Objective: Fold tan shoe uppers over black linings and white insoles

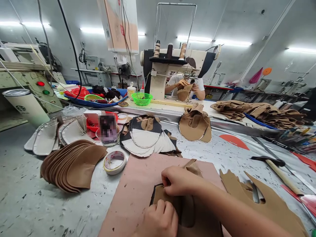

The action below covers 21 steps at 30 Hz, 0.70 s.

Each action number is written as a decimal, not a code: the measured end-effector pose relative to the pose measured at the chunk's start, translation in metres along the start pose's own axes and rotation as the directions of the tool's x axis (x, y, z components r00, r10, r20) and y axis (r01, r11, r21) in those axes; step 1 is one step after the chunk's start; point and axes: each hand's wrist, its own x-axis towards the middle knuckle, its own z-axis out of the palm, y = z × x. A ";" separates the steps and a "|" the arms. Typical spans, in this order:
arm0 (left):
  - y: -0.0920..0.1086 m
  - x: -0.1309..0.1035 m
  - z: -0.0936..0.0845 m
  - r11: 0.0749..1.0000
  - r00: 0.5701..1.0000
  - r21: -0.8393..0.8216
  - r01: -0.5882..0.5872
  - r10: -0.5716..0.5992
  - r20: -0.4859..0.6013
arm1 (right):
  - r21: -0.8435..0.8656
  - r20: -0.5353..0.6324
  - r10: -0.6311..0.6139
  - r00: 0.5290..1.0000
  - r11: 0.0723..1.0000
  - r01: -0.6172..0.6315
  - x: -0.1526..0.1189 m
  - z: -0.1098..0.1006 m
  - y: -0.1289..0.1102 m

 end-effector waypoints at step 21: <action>-0.010 -0.004 0.004 0.999 0.936 -0.044 0.013 0.003 0.353 | -0.184 0.008 0.089 0.996 0.979 -0.086 0.012 -0.020 -0.002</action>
